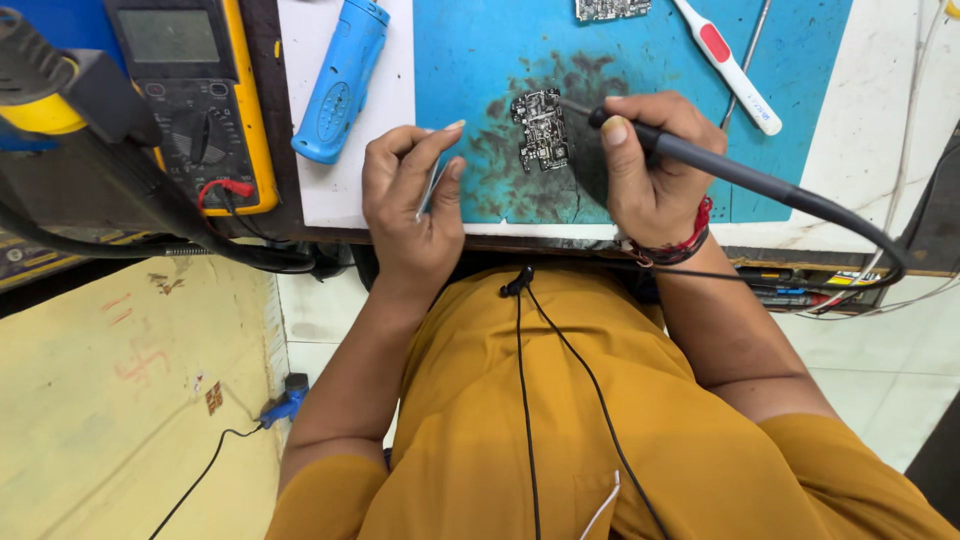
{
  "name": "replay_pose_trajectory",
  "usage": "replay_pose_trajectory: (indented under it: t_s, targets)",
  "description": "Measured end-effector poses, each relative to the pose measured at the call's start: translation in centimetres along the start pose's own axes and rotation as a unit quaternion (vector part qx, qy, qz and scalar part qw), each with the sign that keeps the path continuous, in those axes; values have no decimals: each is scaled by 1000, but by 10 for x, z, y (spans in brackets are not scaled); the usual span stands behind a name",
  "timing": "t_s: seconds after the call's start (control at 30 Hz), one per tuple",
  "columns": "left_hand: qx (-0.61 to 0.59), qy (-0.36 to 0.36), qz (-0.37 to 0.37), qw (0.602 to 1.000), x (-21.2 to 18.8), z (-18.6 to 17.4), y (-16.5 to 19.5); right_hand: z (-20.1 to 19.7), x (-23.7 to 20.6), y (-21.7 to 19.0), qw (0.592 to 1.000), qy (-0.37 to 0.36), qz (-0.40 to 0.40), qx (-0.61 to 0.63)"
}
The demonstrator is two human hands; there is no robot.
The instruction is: The person solders components on a small circuit board at a repair workbench, holding the board steady with one hand while applying a soldering iron to its contacts. They use tweezers to hold or position parts on the board and continue soldering different points across the board.
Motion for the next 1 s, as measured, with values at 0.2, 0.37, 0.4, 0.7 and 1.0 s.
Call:
replay_pose_trajectory:
  t_s: [0.2,0.37,0.4,0.7,1.0]
  targets:
    - [-174,-16,-26,984,7,24,1,0,0,-3,999,-16,-21,-40]
    - [-159,-38,-57,985,21,48,4,2,4,-6,998,-34,-15,-49]
    - [-140,-33,-46,989,24,49,5,2,5,-7,998,-37,-14,-50]
    - [-90,-26,-9,996,25,51,9,4,8,-11,996,-54,-22,-74]
    - [-92,-24,4,995,24,51,10,4,8,-11,995,-56,-31,-72]
Point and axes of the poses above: each hand's wrist, its own x-axis towards the middle knuckle, its own z-axis out of the palm, y = z × x, the point moved 5 cm from there along x, towards the middle knuckle, and after that the axes turned 6 degrees about x, right-handed, at the moved point
